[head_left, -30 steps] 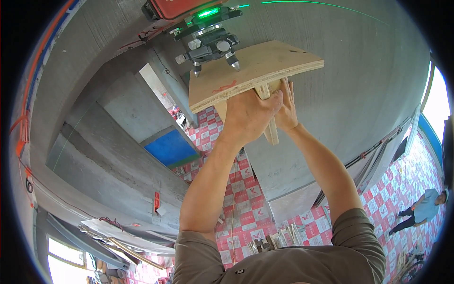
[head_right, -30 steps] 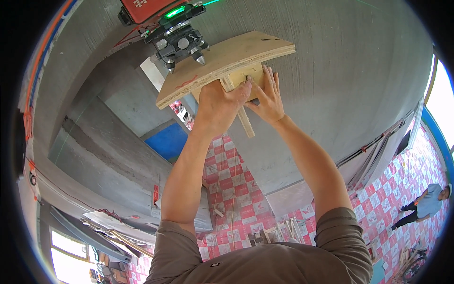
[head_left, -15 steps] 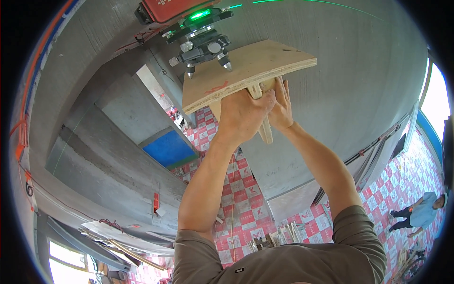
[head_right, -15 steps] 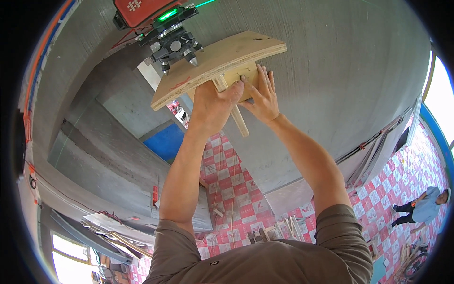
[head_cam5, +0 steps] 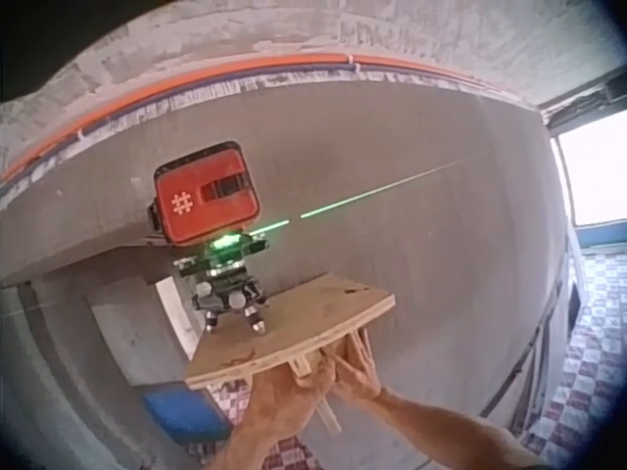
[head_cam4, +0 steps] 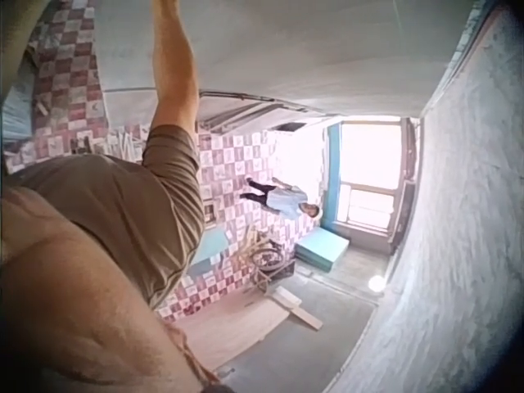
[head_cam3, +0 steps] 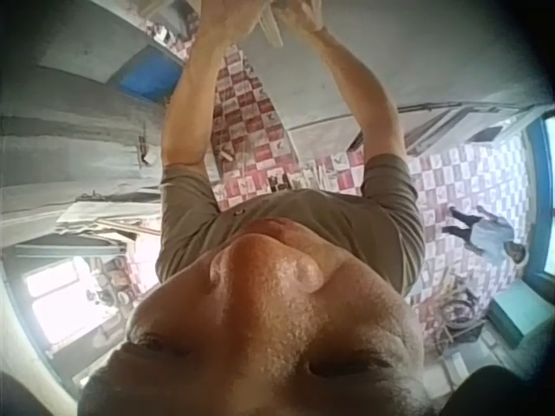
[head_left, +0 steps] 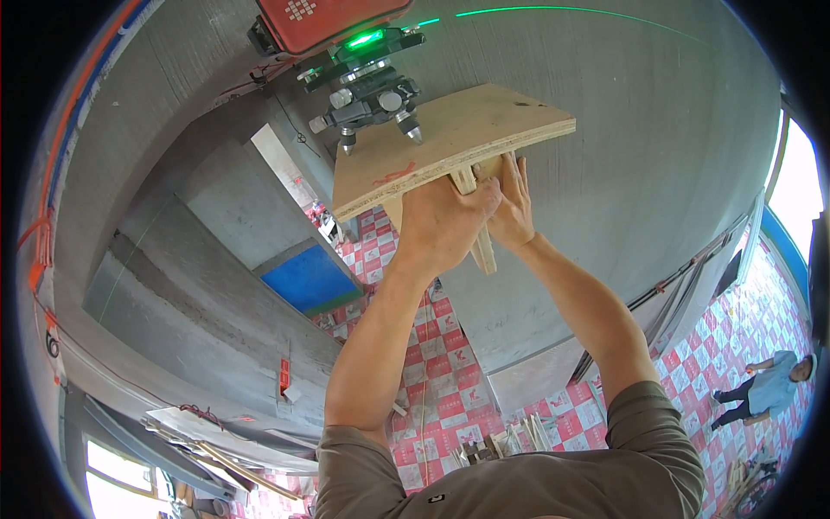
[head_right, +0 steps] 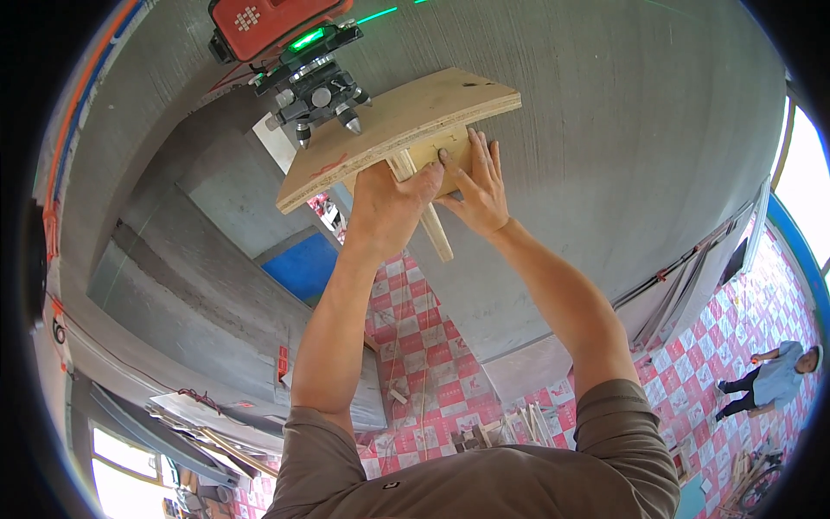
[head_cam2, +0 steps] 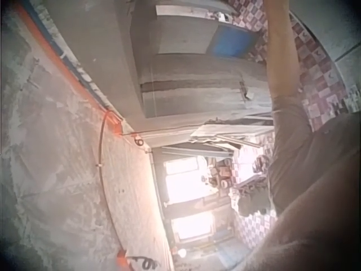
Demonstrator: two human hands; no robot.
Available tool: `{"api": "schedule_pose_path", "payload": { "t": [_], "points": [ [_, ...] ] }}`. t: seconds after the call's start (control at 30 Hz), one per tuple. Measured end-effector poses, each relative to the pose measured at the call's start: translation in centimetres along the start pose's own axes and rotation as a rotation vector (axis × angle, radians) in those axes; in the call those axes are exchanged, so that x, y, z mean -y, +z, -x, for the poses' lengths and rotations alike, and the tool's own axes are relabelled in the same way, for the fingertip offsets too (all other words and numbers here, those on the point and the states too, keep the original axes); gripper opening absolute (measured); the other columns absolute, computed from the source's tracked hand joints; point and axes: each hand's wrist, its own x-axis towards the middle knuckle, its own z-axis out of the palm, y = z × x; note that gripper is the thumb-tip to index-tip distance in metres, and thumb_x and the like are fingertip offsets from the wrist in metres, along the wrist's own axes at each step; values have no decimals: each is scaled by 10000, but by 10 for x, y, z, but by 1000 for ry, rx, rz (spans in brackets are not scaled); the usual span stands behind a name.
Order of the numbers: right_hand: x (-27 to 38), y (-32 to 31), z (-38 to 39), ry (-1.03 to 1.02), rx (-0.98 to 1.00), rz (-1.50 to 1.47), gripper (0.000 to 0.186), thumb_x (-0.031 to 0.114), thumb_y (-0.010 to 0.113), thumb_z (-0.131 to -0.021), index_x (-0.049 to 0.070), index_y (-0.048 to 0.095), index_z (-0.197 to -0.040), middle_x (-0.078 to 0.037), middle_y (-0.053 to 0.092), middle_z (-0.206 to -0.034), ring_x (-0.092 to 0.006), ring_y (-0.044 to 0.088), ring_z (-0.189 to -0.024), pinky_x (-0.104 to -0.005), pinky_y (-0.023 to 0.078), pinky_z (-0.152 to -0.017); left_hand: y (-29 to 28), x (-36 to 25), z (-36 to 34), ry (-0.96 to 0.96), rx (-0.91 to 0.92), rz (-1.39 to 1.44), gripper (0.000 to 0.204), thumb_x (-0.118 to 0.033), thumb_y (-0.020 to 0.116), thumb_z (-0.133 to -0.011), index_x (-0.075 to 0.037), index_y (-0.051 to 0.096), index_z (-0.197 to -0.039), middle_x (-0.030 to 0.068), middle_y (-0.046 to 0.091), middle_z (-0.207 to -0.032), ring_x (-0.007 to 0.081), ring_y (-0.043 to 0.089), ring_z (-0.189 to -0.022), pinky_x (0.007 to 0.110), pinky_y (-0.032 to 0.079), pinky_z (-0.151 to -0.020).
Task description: The recorder is using a laser level mounted on a wooden platform to project level lines onto a concrete wall for construction/renovation purposes.
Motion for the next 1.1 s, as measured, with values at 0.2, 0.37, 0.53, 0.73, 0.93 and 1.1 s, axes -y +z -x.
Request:
{"api": "schedule_pose_path", "payload": {
  "t": [0.2,0.37,0.53,0.73,0.93,1.1],
  "points": [
    [1,-2,-1,11,27,-3,809,354,881,-598,195,599,-1340,-300,284,-1534,-466,314,-1413,-612,225,-1156,-1,1,-1,-17,11,-18,339,-108,621,-868,56,597,-1163,151,657,-1071,215,633,-960,351,515,-855],
    [1,-2,-2,2,2,-26,805,348,885,-593,188,608,-1331,-289,286,-1535,-462,307,-1417,-616,220,-1157,2,3,-2,32,-31,-20,352,-127,649,-830,46,622,-1136,178,671,-1042,273,653,-940,376,520,-847],
    [3,-3,-2,5,-1,-21,808,336,890,-584,183,612,-1327,-280,291,-1535,-459,301,-1421,-620,213,-1158,3,6,-1,1,-53,41,356,-150,675,-801,47,648,-1096,201,688,-1006,311,674,-921,393,527,-828],
    [8,-4,-2,15,-23,-64,807,328,895,-574,185,615,-1318,-269,284,-1542,-464,282,-1427,-623,209,-1160,1,3,1,9,-64,30,349,-142,665,-807,56,638,-1093,197,687,-976,304,675,-878,389,532,-806],
    [5,-5,-1,23,-10,-72,826,318,901,-557,194,611,-1321,-264,277,-1548,-465,278,-1429,-625,206,-1161,0,-5,1,-101,40,-5,373,-91,627,-855,66,566,-1187,156,644,-1093,218,630,-967,340,510,-868],
    [3,-4,-3,12,4,-41,797,302,891,-585,169,610,-1319,-272,267,-1552,-467,277,-1429,-613,200,-1166,3,1,-1,48,-41,-26,318,-108,629,-855,63,604,-1122,149,670,-1041,228,645,-938,356,512,-851]
  ]
}}
